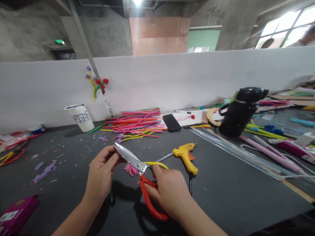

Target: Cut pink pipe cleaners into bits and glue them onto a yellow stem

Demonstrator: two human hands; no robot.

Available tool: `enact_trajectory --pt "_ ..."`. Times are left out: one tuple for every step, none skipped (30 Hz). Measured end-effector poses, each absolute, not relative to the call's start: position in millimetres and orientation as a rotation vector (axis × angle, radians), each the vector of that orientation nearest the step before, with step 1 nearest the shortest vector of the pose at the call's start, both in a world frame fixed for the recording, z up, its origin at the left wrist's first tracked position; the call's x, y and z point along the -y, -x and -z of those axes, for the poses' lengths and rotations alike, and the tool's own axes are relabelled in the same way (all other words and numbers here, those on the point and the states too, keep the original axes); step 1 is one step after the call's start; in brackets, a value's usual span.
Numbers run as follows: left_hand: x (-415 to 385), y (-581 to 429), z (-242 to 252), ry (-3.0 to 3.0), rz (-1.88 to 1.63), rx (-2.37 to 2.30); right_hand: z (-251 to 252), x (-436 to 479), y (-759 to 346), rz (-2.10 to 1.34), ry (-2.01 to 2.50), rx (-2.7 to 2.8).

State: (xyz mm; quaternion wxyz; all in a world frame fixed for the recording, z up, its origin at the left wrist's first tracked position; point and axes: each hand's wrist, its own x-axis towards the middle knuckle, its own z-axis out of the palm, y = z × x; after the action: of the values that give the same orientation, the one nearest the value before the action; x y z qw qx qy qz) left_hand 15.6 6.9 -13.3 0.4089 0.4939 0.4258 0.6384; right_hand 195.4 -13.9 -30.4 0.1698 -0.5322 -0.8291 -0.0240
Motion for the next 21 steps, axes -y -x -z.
enact_trajectory --pt "-6.8 -15.0 12.8 -1.263 -1.598 -1.087 30.3 13.8 -195.8 0.073 1.516 2.356" --pt "-6.7 -14.4 12.2 -1.281 -1.590 -1.106 30.3 13.8 -196.2 0.079 1.520 2.355" --pt "-6.7 -14.0 11.6 -1.296 -1.586 -1.126 30.3 13.7 -196.5 0.086 1.524 2.354" --pt "-6.9 -13.7 11.0 -1.307 -1.586 -1.142 30.2 13.5 -196.9 0.090 1.530 2.351" --pt "-7.2 -13.7 10.4 -1.309 -1.585 -1.151 30.0 13.2 -197.2 0.083 1.537 2.347" --pt "-7.6 -14.0 10.0 -1.295 -1.584 -1.152 29.4 12.8 -197.5 0.058 1.548 2.335" --pt "-8.2 -14.6 9.7 -1.262 -1.580 -1.137 28.7 12.1 -197.7 0.011 1.568 2.310" --pt "-8.9 -15.6 9.6 -1.218 -1.568 -1.110 27.8 11.2 -197.8 -0.056 1.594 2.270" --pt "-9.5 -16.8 9.7 -1.168 -1.542 -1.078 26.9 9.9 -198.0 -0.134 1.624 2.211" --pt "-10.0 -18.2 10.0 -1.117 -1.509 -1.045 26.0 8.4 -198.0 -0.211 1.652 2.139" --pt "-10.3 -19.7 10.5 -1.073 -1.473 -1.010 25.4 6.7 -198.0 -0.285 1.670 2.062" --pt "-10.2 -21.3 11.0 -1.042 -1.428 -0.976 25.0 4.9 -197.8 -0.360 1.671 1.990" --pt "-9.7 -22.8 11.6 -1.025 -1.372 -0.944 24.8 3.2 -197.3 -0.444 1.646 1.928" --pt "-8.9 -24.4 12.1 -1.017 -1.309 -0.914 24.8 1.8 -196.4 -0.539 1.595 1.871" --pt "-7.7 -25.9 12.6 -1.011 -1.244 -0.884 24.9 0.7 -195.0 -0.650 1.519 1.813" --pt "-6.2 -27.3 12.9 -1.011 -1.175 -0.855 24.8 0.1 -193.2 -0.773 1.431 1.755" --pt "-4.7 -28.6 13.2 -1.013 -1.104 -0.833 24.6 -0.2 -191.1 -0.895 1.345 1.694" --pt "-3.1 -29.8 13.4 -1.016 -1.043 -0.816 24.2 -0.1 -188.7 -1.011 1.274 1.632" --pt "-1.8 -30.8 13.5 -1.021 -0.994 -0.807 23.6 0.2 -186.3 -1.114 1.233 1.578" --pt "-0.7 -31.7 13.7 -1.029 -0.951 -0.804 22.9 0.6 -184.0 -1.205 1.203 1.529" --pt "0.1 -32.3 13.9 -1.042 -0.913 -0.803 22.2 0.9 -182.0 -1.280 1.184 1.481"
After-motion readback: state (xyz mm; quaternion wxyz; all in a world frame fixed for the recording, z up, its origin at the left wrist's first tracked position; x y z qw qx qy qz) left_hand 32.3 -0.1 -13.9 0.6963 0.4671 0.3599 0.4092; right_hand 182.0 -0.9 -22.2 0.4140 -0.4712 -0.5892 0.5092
